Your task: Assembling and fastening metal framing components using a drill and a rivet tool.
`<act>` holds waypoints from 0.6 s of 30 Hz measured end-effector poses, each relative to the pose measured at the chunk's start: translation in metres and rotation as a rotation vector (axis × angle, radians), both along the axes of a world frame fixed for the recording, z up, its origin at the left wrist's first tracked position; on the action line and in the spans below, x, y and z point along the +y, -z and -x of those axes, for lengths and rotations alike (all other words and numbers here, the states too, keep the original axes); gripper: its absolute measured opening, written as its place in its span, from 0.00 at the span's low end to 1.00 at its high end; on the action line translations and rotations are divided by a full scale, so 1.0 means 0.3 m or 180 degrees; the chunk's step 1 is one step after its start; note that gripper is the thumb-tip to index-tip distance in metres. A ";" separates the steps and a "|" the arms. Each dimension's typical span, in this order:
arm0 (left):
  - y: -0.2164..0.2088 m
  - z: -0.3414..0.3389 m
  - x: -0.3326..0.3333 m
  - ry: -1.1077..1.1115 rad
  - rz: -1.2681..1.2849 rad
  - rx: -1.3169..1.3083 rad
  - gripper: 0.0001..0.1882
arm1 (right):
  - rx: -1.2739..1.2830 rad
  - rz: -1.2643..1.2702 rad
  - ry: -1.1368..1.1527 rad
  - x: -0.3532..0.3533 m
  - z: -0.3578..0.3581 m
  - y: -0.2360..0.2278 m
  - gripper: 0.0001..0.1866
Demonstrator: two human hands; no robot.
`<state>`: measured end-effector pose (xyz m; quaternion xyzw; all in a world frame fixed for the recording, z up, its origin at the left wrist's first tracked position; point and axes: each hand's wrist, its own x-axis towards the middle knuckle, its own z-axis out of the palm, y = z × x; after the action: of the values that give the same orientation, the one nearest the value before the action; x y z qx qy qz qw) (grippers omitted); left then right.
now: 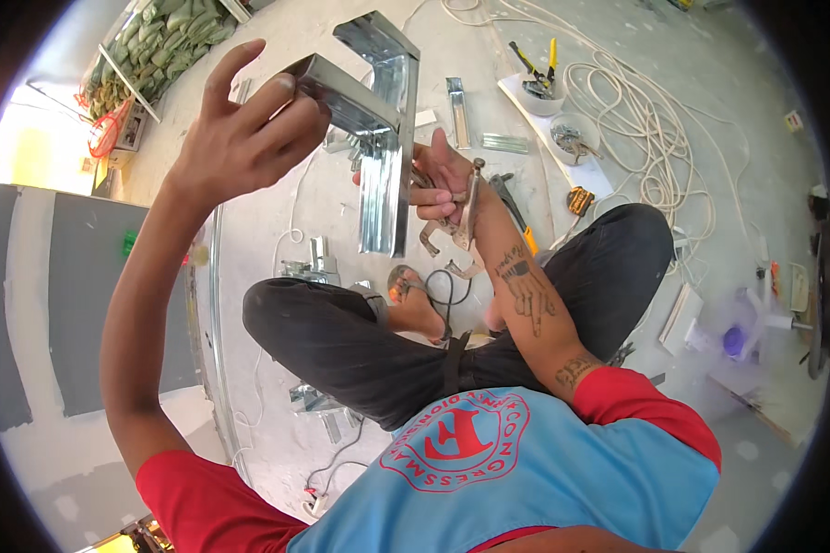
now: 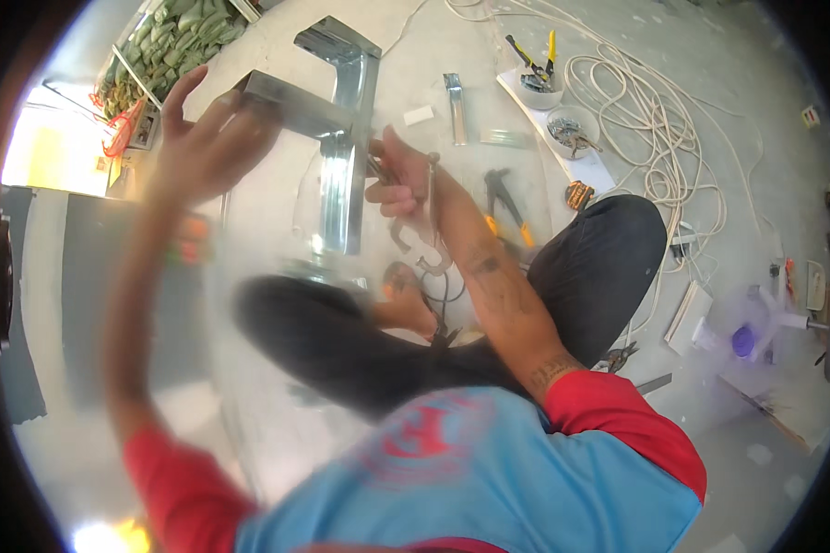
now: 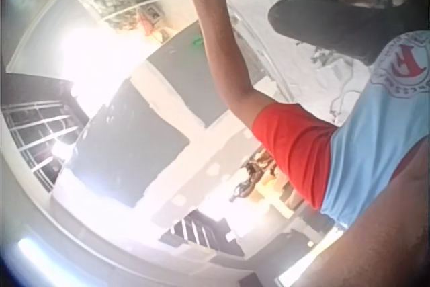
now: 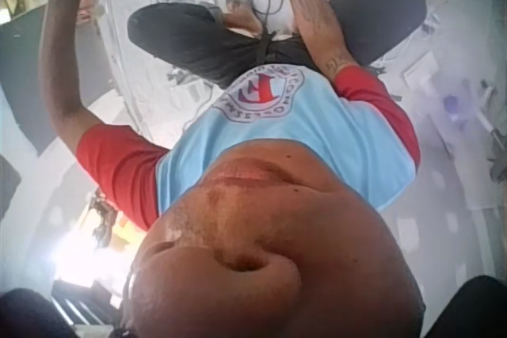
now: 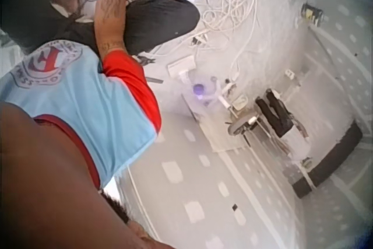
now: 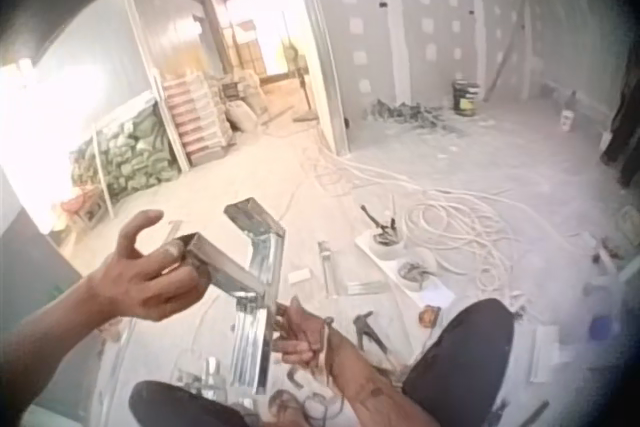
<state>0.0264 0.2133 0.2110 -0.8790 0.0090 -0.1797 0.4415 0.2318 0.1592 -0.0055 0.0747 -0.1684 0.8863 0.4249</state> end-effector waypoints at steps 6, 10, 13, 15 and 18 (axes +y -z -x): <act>-0.033 -0.029 -0.037 -0.0145 -0.0085 -0.0259 0.17 | -0.0898 -0.0060 0.0904 -0.030 0.013 -0.115 0.30; -0.038 0.003 -0.076 -0.0567 0.0030 -0.1512 0.21 | -0.0702 0.0274 0.0832 -0.052 0.016 -0.193 0.29; 0.027 -0.001 -0.137 -0.0689 0.3106 -0.3365 0.26 | -0.0878 0.0509 0.0934 -0.082 0.022 -0.211 0.25; 0.071 0.002 -0.137 -0.0028 0.5628 -0.3929 0.37 | -0.1177 0.0174 0.1298 -0.117 0.022 -0.218 0.20; 0.102 -0.059 -0.233 0.0409 0.5920 -0.3993 0.39 | -0.1747 0.0003 0.1609 -0.189 0.048 -0.261 0.25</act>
<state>0.0441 0.1432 0.1805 -0.6188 -0.3071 -0.5497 -0.4698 0.2175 0.1026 0.0729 -0.2097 -0.2888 0.7405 0.5694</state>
